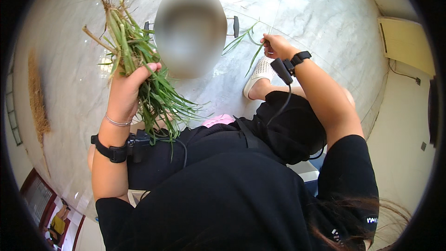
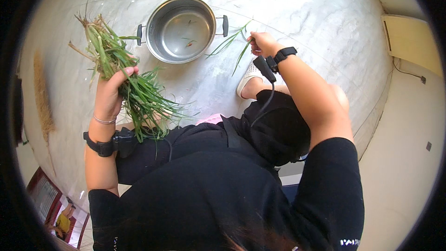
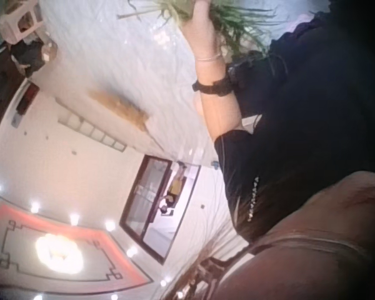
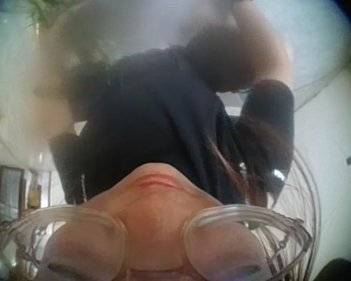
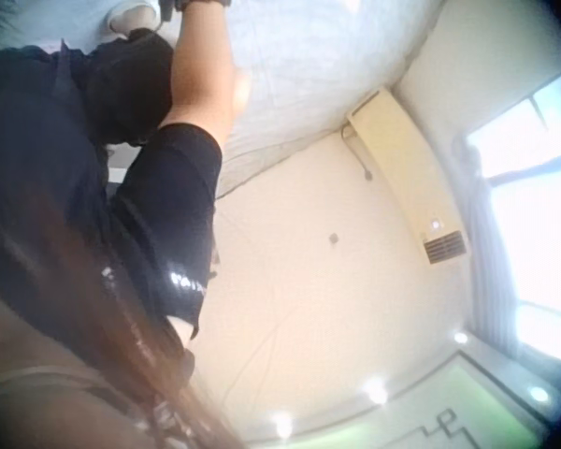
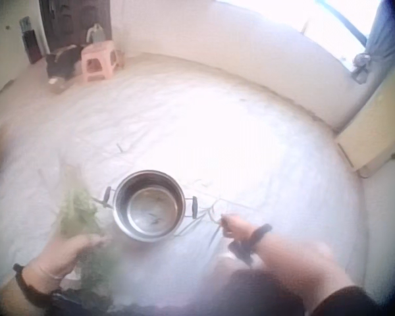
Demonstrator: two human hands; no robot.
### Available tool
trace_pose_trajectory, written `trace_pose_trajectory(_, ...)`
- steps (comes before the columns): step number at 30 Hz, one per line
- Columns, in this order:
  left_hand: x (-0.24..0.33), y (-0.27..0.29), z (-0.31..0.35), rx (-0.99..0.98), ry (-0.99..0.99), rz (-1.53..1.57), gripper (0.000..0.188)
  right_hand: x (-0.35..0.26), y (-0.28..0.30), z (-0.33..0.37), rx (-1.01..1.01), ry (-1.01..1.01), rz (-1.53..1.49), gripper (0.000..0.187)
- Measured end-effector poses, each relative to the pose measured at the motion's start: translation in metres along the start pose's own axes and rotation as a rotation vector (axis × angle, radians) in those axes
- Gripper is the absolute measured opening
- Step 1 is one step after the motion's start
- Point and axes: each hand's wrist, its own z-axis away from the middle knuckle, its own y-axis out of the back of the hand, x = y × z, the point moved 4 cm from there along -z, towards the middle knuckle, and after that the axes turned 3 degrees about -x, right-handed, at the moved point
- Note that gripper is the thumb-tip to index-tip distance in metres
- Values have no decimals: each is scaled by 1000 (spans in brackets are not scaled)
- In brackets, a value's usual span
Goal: The person sits on the floor and sorts through a bundle of green stalks by hand, picking out individual pieces and placing them into a metal pot.
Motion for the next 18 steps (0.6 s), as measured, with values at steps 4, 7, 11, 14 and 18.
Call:
trace_pose_trajectory(4, 1, 0, 0, -84, 38, -26, 38, -6, 33, -50, 107, 146, 127, 28)
trace_pose_trajectory(7, -1, 0, 0, -113, 64, 16, 38, -14, 35, -77, 292, 173, 233, 41)
trace_pose_trajectory(11, -7, 1, -7, -154, 70, -7, 36, -29, 24, -73, 404, 187, 227, 55)
trace_pose_trajectory(14, -10, 2, -11, -131, 65, -3, 30, -66, 0, -34, 278, 289, 62, 50)
trace_pose_trajectory(18, -5, -5, -13, -206, 50, 54, 30, -118, -48, 62, -86, 486, -3, 36)
